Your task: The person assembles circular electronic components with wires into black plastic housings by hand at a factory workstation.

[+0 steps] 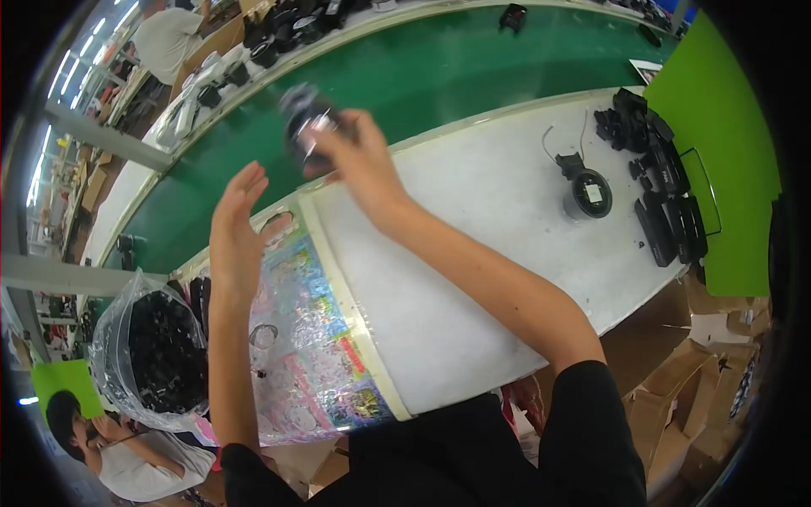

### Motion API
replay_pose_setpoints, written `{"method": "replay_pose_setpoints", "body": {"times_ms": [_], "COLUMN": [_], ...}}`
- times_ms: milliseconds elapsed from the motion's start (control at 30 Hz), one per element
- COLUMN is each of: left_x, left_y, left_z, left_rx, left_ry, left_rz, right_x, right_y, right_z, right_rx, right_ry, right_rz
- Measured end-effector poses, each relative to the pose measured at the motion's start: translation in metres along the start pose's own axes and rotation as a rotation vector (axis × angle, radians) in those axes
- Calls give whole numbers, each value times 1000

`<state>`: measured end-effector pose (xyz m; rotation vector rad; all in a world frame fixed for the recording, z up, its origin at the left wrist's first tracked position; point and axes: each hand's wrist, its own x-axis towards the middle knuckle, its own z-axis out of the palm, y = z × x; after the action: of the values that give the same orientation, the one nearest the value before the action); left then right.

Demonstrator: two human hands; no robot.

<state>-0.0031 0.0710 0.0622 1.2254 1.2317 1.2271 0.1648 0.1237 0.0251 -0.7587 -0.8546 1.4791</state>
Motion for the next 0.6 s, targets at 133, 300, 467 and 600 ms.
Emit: {"method": "replay_pose_setpoints", "body": {"times_ms": [133, 300, 467, 600], "left_x": [100, 266, 331, 347], "left_y": [-10, -83, -81, -83], "left_z": [57, 163, 310, 381], "left_rx": [362, 761, 896, 1176], "left_ry": [10, -116, -91, -45], "left_rz": [125, 615, 660, 687], "right_x": [38, 53, 72, 83], "right_y": [-22, -40, -51, -59], "right_z": [-53, -91, -122, -133], "right_rx": [171, 337, 423, 441], "right_ry": [431, 593, 786, 845], "right_rz": [-122, -272, -380, -398]}}
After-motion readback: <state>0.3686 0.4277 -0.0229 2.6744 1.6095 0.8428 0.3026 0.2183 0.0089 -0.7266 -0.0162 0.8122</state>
